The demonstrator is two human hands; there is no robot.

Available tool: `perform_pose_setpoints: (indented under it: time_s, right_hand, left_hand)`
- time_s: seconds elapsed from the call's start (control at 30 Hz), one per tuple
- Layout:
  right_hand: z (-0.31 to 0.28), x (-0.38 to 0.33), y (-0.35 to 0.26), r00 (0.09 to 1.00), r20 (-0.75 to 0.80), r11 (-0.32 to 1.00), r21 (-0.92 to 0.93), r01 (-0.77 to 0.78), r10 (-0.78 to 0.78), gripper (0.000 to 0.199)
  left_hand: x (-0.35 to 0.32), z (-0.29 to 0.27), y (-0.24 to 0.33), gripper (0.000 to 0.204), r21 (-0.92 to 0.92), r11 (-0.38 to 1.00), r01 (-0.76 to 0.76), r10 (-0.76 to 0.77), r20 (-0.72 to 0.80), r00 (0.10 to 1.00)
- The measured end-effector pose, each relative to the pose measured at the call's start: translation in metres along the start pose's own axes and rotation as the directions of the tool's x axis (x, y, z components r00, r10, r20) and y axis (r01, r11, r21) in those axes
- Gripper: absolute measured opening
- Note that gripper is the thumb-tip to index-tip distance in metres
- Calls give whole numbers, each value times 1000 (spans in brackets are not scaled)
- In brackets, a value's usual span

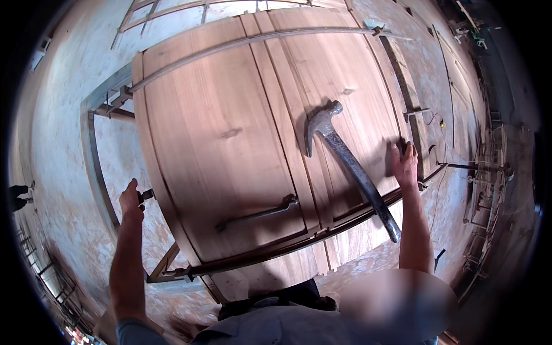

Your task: The person secures wooden panels on a metal frame using a wrench to tighten clamps and a hammer to adjust the wood. They manipulate the panels and tools to ensure the assembly is tight and aligned.

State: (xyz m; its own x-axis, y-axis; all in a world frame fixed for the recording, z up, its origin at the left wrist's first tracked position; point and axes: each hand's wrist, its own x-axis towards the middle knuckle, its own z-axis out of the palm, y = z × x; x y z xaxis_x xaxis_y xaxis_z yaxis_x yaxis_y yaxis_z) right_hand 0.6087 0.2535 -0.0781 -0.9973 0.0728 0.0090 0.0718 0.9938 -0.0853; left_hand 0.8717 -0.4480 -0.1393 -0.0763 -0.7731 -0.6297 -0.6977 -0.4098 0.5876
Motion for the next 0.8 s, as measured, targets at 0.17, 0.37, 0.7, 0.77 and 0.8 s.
perform_pose_setpoints:
  time_s: [0.17,0.37,0.7,0.77,0.8]
  right_hand:
    - [-4,16,-4,971,152,983,-9,-183,182,90]
    - [-19,56,9,938,263,892,329,-309,227,79]
    - [47,159,40,748,661,-127,738,-662,-57,77]
    - [49,162,29,796,596,-272,753,-599,-104,69]
    - [56,166,49,809,587,-255,777,-576,-39,64]
  left_hand:
    - [6,15,-11,38,-363,905,-222,186,-131,974]
    - [49,-11,-42,33,-179,909,-377,363,-104,926]
    - [0,3,-23,51,-201,868,-454,441,-104,891]
    - [0,-4,-22,51,-159,902,-402,387,-119,914]
    - [3,-1,-21,51,-130,902,-412,406,-75,911]
